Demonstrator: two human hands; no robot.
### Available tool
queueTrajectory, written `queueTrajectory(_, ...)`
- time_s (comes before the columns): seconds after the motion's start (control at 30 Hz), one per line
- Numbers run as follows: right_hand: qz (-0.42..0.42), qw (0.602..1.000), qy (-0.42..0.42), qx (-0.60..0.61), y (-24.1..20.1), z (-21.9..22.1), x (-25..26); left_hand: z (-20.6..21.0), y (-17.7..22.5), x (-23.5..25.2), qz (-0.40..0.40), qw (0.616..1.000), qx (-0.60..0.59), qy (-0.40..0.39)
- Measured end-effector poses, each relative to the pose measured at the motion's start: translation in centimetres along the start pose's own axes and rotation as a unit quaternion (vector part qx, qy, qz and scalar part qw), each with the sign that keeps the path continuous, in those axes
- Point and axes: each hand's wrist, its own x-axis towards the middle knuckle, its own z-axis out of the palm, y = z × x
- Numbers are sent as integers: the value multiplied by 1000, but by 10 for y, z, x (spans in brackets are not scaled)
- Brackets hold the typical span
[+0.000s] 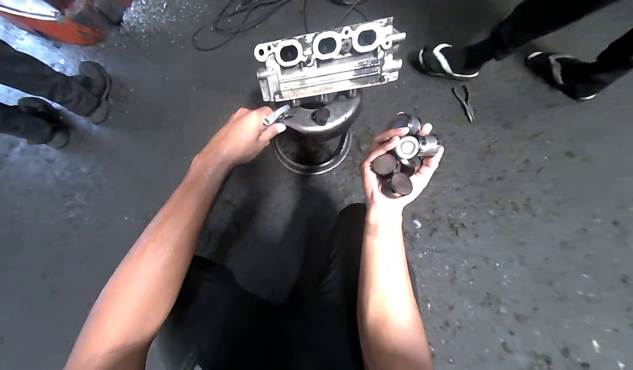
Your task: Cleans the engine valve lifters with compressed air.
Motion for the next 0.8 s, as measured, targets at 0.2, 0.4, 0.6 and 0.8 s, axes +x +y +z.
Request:
queueTrajectory(0.2,-7,1000,3,1,1,-1,1,23,-36,-5,-23,998,0,54)
queueTrajectory(0.4,5,1000,-2,5,5,0,-2,40,-43,15,-20,997,-9,74)
queueTrajectory(0.6,-3,1000,6,-12,4,0,-4,58,-30,35,-69,992,39,96)
queueTrajectory(0.8,-18,1000,5,1,2,6,-4,104,22,39,78,892,175,409)
